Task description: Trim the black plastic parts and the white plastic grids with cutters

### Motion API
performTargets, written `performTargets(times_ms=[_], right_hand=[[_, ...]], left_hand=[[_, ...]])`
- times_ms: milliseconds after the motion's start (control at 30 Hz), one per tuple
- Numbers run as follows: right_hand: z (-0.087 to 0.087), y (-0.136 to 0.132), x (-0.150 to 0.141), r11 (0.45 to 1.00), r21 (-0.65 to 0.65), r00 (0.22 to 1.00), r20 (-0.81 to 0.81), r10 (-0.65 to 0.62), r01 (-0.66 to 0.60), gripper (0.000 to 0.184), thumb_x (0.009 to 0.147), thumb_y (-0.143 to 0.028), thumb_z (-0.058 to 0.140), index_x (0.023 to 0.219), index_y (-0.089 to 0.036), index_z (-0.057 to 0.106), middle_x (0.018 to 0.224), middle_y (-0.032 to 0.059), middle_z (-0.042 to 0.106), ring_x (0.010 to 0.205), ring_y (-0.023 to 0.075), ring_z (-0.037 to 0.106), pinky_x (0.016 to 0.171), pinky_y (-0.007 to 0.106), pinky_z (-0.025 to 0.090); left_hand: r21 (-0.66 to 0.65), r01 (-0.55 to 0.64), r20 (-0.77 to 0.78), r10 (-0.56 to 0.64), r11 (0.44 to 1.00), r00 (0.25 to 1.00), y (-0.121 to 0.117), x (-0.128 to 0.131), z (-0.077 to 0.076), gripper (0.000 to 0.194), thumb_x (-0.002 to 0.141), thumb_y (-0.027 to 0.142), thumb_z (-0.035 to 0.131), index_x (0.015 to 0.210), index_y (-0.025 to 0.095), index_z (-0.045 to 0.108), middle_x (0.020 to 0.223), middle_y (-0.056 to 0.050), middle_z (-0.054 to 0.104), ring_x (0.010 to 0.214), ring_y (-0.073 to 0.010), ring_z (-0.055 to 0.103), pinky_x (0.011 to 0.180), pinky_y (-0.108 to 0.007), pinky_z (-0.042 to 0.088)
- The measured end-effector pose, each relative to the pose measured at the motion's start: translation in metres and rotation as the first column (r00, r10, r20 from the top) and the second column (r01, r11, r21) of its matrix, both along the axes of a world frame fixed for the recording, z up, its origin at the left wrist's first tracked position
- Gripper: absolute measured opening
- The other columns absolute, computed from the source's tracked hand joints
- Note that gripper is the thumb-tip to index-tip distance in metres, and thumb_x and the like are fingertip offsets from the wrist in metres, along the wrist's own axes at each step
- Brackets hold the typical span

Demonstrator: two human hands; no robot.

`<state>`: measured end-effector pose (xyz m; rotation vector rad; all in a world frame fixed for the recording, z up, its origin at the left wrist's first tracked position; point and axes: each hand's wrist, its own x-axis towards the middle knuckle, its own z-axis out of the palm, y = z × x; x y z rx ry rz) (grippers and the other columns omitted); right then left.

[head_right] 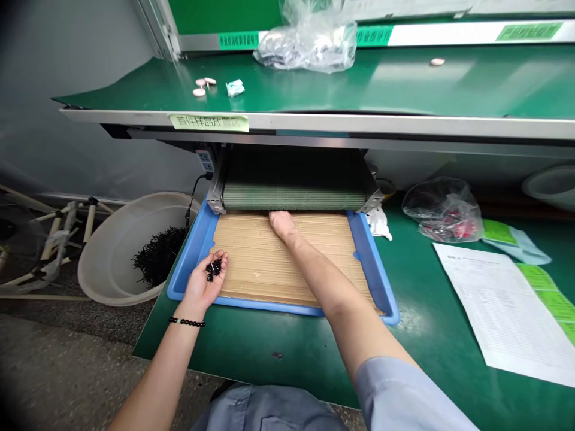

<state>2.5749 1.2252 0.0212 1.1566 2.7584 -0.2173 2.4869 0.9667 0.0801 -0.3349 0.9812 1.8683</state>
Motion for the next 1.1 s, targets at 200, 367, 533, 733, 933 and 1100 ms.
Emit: performTargets(times_ms=[200,367,533,733,933,1100], right_hand=[[-0.004,-0.005,0.009,0.999,0.040,0.999,-0.051,-0.015,0.018,0.041,0.096,-0.045,0.051,0.121,-0.013,0.056,0.117,0.0110,0.060,0.107,0.0237,0.058,0.096,0.046,0.043],[-0.006,-0.001,0.006,0.998,0.044,0.998,-0.058,-0.031,0.033,0.037,0.099,-0.041,0.043,0.115,-0.012,0.060,0.108,0.0109,0.065,0.098,0.0214,0.061,0.091,0.041,0.044],[0.003,-0.011,0.009,0.994,0.100,0.994,-0.105,-0.030,0.041,0.033,0.095,-0.019,0.036,0.110,-0.005,0.063,0.100,0.0209,0.066,0.094,0.0278,0.061,0.085,0.036,0.042],[0.039,-0.101,0.017,0.987,0.153,0.948,-0.300,0.101,-0.056,0.033,0.097,-0.024,0.032,0.111,-0.013,0.060,0.109,0.0145,0.061,0.095,0.0228,0.057,0.082,0.030,0.044],[0.050,-0.159,0.001,0.930,-0.002,0.732,-0.617,0.288,-0.367,0.031,0.098,-0.034,0.039,0.115,-0.019,0.060,0.112,0.0087,0.061,0.099,0.0205,0.058,0.088,0.031,0.046],[0.018,-0.083,-0.027,0.988,0.151,0.973,-0.232,0.001,0.035,0.042,0.096,-0.024,0.038,0.134,-0.010,0.050,0.127,0.0206,0.054,0.112,0.0286,0.054,0.095,0.039,0.042]], left_hand=[[-0.004,-0.007,-0.004,0.007,1.000,1.000,0.000,0.001,-0.004,0.019,0.089,0.009,0.049,0.080,0.006,0.066,0.082,-0.014,0.068,0.075,-0.0148,0.067,0.064,-0.020,0.057],[0.009,-0.026,0.019,0.026,1.000,0.999,-0.001,0.001,-0.004,0.018,0.088,0.009,0.050,0.083,0.007,0.066,0.080,-0.012,0.068,0.074,-0.0139,0.066,0.063,-0.019,0.056],[0.065,-0.040,0.022,0.039,0.997,0.999,-0.003,0.001,-0.006,0.016,0.087,0.009,0.051,0.080,0.008,0.066,0.077,-0.011,0.068,0.074,-0.0142,0.066,0.063,-0.020,0.055],[0.061,-0.093,0.093,0.087,0.994,0.992,0.001,0.000,-0.013,0.015,0.083,0.004,0.053,0.072,0.007,0.064,0.072,-0.010,0.066,0.067,-0.0127,0.065,0.065,-0.021,0.054],[0.099,-0.141,0.153,0.125,0.985,0.980,0.001,-0.007,-0.017,0.020,0.088,0.009,0.049,0.075,0.007,0.064,0.072,-0.009,0.066,0.068,-0.0130,0.065,0.065,-0.023,0.055],[0.147,-0.131,0.186,0.102,0.980,0.977,-0.008,-0.012,-0.012,0.020,0.089,0.009,0.050,0.076,0.005,0.065,0.076,-0.012,0.068,0.073,-0.0150,0.067,0.067,-0.022,0.056]])
